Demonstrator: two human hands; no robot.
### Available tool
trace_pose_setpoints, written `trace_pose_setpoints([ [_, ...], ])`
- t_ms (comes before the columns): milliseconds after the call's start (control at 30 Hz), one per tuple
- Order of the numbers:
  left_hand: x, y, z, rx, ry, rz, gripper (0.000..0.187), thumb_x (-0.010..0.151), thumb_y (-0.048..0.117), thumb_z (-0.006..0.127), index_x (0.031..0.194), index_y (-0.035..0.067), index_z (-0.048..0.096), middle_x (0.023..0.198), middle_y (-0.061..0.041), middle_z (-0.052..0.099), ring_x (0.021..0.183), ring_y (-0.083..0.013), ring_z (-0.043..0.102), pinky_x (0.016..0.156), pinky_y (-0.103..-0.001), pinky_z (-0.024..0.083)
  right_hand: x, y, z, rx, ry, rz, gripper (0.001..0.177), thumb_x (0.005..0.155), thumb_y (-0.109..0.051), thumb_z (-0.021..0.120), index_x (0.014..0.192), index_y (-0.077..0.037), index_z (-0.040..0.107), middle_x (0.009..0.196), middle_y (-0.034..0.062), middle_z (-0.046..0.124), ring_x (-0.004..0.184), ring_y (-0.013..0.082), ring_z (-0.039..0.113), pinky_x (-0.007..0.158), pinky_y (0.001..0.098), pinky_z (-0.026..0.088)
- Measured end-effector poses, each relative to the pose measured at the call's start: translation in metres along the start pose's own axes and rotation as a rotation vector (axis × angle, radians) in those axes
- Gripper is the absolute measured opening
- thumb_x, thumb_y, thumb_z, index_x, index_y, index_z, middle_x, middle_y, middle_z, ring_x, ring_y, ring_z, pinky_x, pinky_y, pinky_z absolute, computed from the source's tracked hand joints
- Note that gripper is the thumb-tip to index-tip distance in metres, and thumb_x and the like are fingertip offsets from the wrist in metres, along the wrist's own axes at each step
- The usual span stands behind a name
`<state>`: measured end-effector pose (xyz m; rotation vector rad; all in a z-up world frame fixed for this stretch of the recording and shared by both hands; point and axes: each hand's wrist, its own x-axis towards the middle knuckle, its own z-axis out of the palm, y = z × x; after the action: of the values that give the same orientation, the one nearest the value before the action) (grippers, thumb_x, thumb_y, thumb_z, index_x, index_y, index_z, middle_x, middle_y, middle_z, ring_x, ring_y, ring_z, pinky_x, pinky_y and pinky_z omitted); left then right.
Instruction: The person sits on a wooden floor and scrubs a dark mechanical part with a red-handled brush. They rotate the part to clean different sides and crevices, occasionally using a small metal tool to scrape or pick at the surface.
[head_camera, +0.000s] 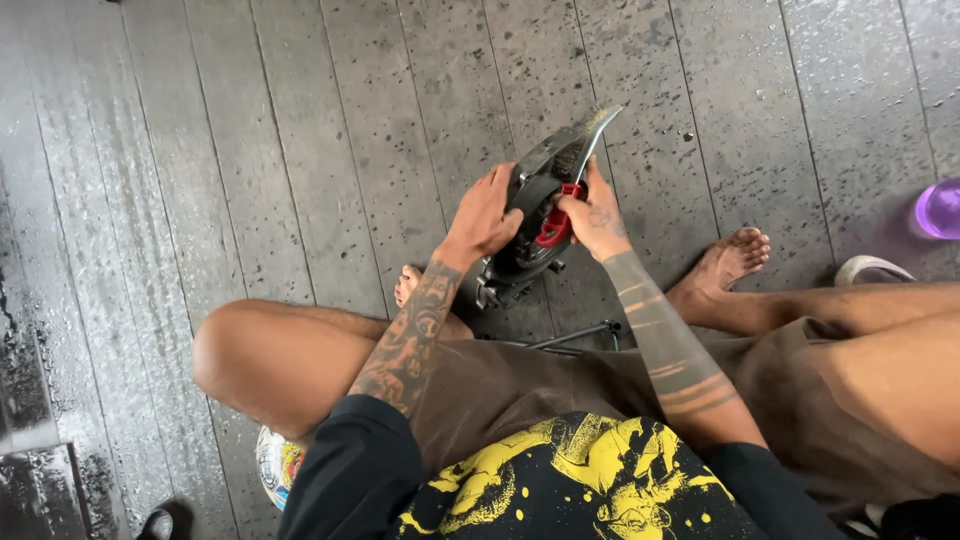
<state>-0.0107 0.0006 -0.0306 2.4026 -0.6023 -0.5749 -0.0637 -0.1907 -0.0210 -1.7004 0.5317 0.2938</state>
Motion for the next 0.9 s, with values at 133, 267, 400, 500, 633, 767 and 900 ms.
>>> trace_pose_setpoints([
  [133, -0.002, -0.010, 0.007, -0.022, 0.049, 0.039, 0.076, 0.079, 0.021, 0.052, 0.149, -0.003, 0.035, 0.135, -0.033, 0.051, 0.120, -0.0565, 0.056, 0.099, -0.064, 0.048, 0.034, 0.021, 0.003, -0.156, 0.007, 0.022, 0.080, 0.096, -0.018, 0.057, 0.164, -0.008, 0.015, 0.126, 0.0314, 0.063, 0.056, 0.0300, 0.069, 0.034, 0.0327, 0.056],
  [267, -0.004, -0.012, -0.003, -0.059, 0.055, 0.031, 0.077, 0.080, 0.019, 0.051, 0.151, -0.005, 0.034, 0.138, -0.036, 0.050, 0.122, -0.0573, 0.055, 0.102, -0.065, 0.047, -0.004, -0.008, 0.012, -0.128, -0.001, 0.042, 0.081, 0.095, -0.015, 0.057, 0.164, -0.007, 0.016, 0.122, 0.0285, 0.066, 0.054, 0.0255, 0.069, 0.041, 0.0320, 0.058],
  [400, 0.005, -0.026, 0.013, -0.050, 0.062, 0.050, 0.081, 0.080, 0.022, 0.052, 0.153, -0.006, 0.032, 0.141, -0.035, 0.047, 0.123, -0.0574, 0.054, 0.103, -0.065, 0.047, 0.009, -0.019, 0.008, -0.290, -0.011, 0.084, 0.080, 0.098, -0.025, 0.056, 0.166, -0.019, 0.013, 0.132, 0.0365, 0.059, 0.080, 0.0391, 0.075, 0.068, 0.0456, 0.064],
  [500, 0.006, -0.023, 0.016, -0.018, 0.062, 0.060, 0.081, 0.080, 0.022, 0.054, 0.153, -0.004, 0.033, 0.142, -0.031, 0.048, 0.127, -0.0533, 0.054, 0.108, -0.060, 0.046, 0.028, -0.007, 0.009, -0.197, 0.055, 0.062, 0.082, 0.097, -0.021, 0.057, 0.166, -0.014, 0.014, 0.135, 0.0363, 0.057, 0.107, 0.0417, 0.070, 0.084, 0.0450, 0.061],
  [633, 0.005, -0.012, 0.003, -0.029, 0.047, 0.070, 0.080, 0.081, 0.021, 0.053, 0.154, -0.005, 0.033, 0.144, -0.033, 0.047, 0.132, -0.0539, 0.051, 0.113, -0.060, 0.042, -0.010, -0.018, 0.011, -0.145, 0.042, 0.101, 0.081, 0.098, -0.022, 0.055, 0.166, -0.015, 0.012, 0.131, 0.0356, 0.059, 0.067, 0.0285, 0.073, 0.055, 0.0307, 0.065],
  [767, 0.011, -0.011, 0.007, -0.047, 0.064, 0.088, 0.079, 0.080, 0.020, 0.053, 0.152, -0.004, 0.035, 0.142, -0.032, 0.049, 0.130, -0.0516, 0.053, 0.112, -0.059, 0.044, 0.016, -0.008, 0.004, -0.141, 0.059, 0.058, 0.081, 0.097, -0.022, 0.056, 0.165, -0.011, 0.014, 0.135, 0.0352, 0.057, 0.079, 0.0372, 0.074, 0.055, 0.0387, 0.064],
  [900, 0.009, -0.013, 0.006, -0.002, 0.049, 0.092, 0.077, 0.082, 0.021, 0.052, 0.153, -0.003, 0.035, 0.143, -0.030, 0.049, 0.133, -0.0479, 0.053, 0.114, -0.057, 0.043, 0.000, -0.007, 0.012, -0.102, 0.048, 0.090, 0.086, 0.096, -0.022, 0.062, 0.165, -0.013, 0.012, 0.129, 0.0318, 0.059, 0.056, 0.0286, 0.071, 0.039, 0.0298, 0.059],
])
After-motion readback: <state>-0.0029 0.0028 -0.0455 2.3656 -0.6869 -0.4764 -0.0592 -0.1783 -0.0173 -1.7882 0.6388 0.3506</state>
